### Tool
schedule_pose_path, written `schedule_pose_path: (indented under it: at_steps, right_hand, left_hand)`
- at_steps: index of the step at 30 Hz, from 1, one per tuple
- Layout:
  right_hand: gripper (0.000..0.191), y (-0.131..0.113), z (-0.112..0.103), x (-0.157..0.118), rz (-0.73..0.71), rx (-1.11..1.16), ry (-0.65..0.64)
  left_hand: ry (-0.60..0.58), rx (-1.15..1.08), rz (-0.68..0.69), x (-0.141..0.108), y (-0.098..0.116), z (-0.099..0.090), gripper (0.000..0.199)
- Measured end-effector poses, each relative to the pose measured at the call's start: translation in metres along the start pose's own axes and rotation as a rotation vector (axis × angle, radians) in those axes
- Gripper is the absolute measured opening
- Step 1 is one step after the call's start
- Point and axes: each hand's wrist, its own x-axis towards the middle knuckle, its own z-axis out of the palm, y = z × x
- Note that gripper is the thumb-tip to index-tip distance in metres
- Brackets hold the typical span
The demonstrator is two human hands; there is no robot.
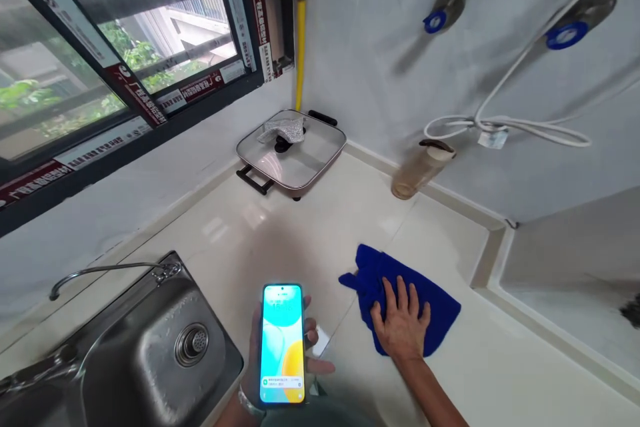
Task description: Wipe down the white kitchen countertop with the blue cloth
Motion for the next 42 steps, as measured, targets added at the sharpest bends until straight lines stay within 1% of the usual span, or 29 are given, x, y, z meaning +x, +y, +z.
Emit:
schedule_pose_path:
  at_steps: [3, 6, 10, 13, 16, 19, 22, 25, 28, 31, 33, 36, 42]
  right_hand:
    - [0.06, -0.008, 0.007, 0.037, 0.028, -0.008, -0.013]
    - [0.06, -0.017, 0.014, 0.075, 0.044, 0.002, -0.026]
    - [0.061, -0.033, 0.025, 0.122, 0.06, 0.028, -0.053]
    - [0.063, -0.042, 0.031, 0.147, 0.083, 0.048, -0.067]
    - [0.063, -0.048, 0.032, 0.156, 0.092, 0.056, -0.071]
    - [0.062, -0.049, 0.03, 0.156, 0.091, 0.06, -0.066]
    - [0.062, -0.05, 0.028, 0.155, 0.101, 0.054, -0.064]
    - [0.061, -0.052, 0.027, 0.154, 0.107, 0.04, -0.067]
    - [0.06, -0.056, 0.025, 0.146, 0.116, 0.033, -0.074]
    - [0.06, -0.06, 0.021, 0.129, 0.105, 0.024, -0.084]
    - [0.059, -0.063, 0.017, 0.115, 0.076, 0.021, -0.076]
    - [0.058, -0.066, 0.012, 0.092, 0.037, 0.035, -0.046]
    - [0.057, -0.063, 0.001, 0.043, -0.057, 0.024, -0.052]
  left_hand:
    - [0.018, -0.028, 0.008, 0.006, 0.004, -0.004, 0.077]
    - [0.06, -0.047, 0.027, 0.01, 0.008, -0.006, 0.073]
    - [0.114, -0.04, 0.04, 0.013, 0.014, -0.005, 0.077]
    - [0.105, -0.036, 0.022, 0.013, 0.017, -0.006, 0.081]
    - [0.065, -0.048, -0.002, 0.012, 0.018, -0.007, 0.085]
    - [0.035, -0.062, -0.01, 0.008, 0.016, -0.005, 0.087]
    - [0.017, -0.072, -0.008, 0.002, 0.014, 0.0, 0.084]
    - [0.001, -0.044, -0.002, -0.005, 0.012, 0.003, 0.081]
    - [0.003, 0.0, -0.002, -0.009, 0.011, 0.002, 0.081]
    - [0.01, 0.012, -0.017, -0.012, 0.01, 0.0, 0.082]
    - [0.001, -0.001, -0.02, -0.013, 0.009, 0.0, 0.087]
    - [-0.015, -0.015, -0.008, -0.014, 0.005, 0.004, 0.092]
    - [0.026, 0.06, 0.041, -0.025, -0.007, 0.015, 0.092]
